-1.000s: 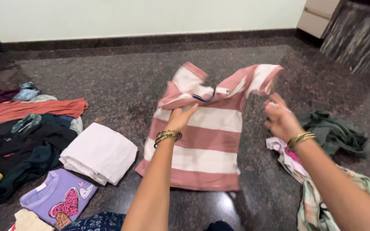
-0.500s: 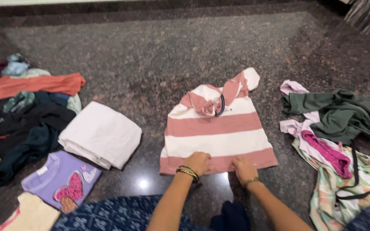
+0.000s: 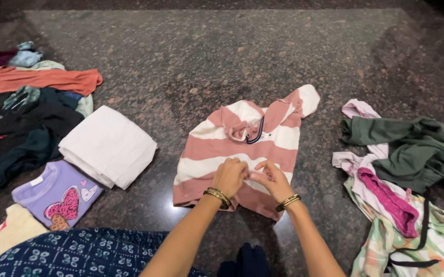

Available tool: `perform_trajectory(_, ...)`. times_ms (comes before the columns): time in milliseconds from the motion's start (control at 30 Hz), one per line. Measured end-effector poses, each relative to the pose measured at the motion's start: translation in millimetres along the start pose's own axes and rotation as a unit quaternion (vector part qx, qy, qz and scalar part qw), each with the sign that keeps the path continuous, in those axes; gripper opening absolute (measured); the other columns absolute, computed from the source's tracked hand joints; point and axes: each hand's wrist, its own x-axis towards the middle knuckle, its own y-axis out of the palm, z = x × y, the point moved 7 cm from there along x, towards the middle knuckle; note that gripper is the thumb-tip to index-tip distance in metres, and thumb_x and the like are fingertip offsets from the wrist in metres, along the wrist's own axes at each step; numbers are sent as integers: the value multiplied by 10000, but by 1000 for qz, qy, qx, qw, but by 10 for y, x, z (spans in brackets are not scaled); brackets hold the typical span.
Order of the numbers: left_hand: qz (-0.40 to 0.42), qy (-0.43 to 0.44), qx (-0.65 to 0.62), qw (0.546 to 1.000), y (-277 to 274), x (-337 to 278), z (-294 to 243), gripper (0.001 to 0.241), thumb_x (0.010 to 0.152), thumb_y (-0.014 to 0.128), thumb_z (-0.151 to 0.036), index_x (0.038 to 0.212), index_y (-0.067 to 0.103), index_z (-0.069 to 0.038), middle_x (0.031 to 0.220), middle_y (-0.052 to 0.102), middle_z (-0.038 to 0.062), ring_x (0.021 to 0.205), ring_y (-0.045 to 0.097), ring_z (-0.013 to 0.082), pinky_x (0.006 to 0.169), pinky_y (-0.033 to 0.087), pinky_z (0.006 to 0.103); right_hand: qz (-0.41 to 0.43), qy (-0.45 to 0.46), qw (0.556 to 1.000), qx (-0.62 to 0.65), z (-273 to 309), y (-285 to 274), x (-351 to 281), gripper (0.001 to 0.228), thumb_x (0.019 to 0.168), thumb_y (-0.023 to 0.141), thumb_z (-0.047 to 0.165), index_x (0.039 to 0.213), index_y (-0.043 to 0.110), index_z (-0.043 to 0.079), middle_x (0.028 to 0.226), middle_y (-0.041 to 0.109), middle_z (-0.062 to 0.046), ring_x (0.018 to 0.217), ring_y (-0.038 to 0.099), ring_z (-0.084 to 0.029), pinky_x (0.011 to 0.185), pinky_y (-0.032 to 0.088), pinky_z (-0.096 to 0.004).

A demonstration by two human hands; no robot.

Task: The person folds a patterned skirt, a striped sweater, and a floral shirt on the floor. They smooth and align each garment before folding it into a compact rectangle and placing it in a neat stack.

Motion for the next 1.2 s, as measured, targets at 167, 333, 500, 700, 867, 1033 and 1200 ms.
perform_trajectory(167, -32, 18, -265, 964, 479, 505, -112, 381, 1019, 638, -167, 1319, 486, 14, 1163, 622, 187, 1092, 601, 357, 904, 471, 471, -198, -53, 941, -269, 213, -743, -257, 406, 678, 692, 46, 1074, 716, 133, 877, 695, -168, 826, 662, -407, 688, 524, -458)
perform_trajectory(333, 219, -48, -398, 890, 687, 712, -461, 293, 910, 746, -172, 1097, 618, 14, 927, 629, 122, 887, 571, 191, 775, 446, 364, -397, 64, 839, -368, -582, -1779, -693, 314, 771, 621, -5, 1021, 775, 105, 1034, 731, -188, 1060, 657, -375, 986, 513, -455)
perform_trajectory(500, 176, 37, -162, 970, 89, 803, -561, 411, 734, 806, -158, 1094, 684, -1, 930, 705, 124, 850, 635, 155, 747, 506, 323, -295, 175, 780, 523, -1397, -1834, -519, 182, 978, 535, 171, 1047, 657, 55, 1035, 723, -58, 994, 674, -226, 917, 537, -404)
perform_trajectory(700, 131, -53, -493, 858, -789, 1112, -666, 296, 850, 566, -94, 1057, 746, 18, 931, 784, 43, 875, 710, 131, 803, 560, 302, -105, 4, 905, 413, 384, -1510, -160, 236, 954, 575, 134, 1149, 662, 33, 1114, 711, -86, 999, 679, -193, 891, 539, -342)
perform_trajectory(867, 67, -82, -298, 949, -1619, 885, -677, 401, 843, 447, -13, 1116, 740, -11, 863, 745, 129, 750, 676, 205, 679, 547, 347, -163, 35, 968, -190, 1502, -1379, -195, 454, 714, 829, 171, 1123, 680, 44, 1040, 743, -89, 956, 701, -260, 825, 567, -404)
perform_trajectory(1033, 56, -93, -625, 773, -1874, 776, -1001, 283, 944, 567, -193, 1103, 725, -21, 1069, 762, 61, 944, 688, 147, 835, 556, 290, -316, 59, 813, -486, 2235, -1690, -124, 184, 943, 655, 148, 1034, 807, 100, 920, 736, -174, 881, 706, -383, 767, 550, -487)
perform_trajectory(1200, 58, 8, -486, 872, -2246, 785, -985, 407, 755, 823, -126, 1123, 665, -53, 1059, 718, 57, 975, 673, 174, 853, 539, 332, -171, 84, 964, 183, 2241, -2013, -52, 259, 932, 538, 49, 1071, 757, 34, 938, 773, -62, 839, 721, -182, 760, 583, -362)
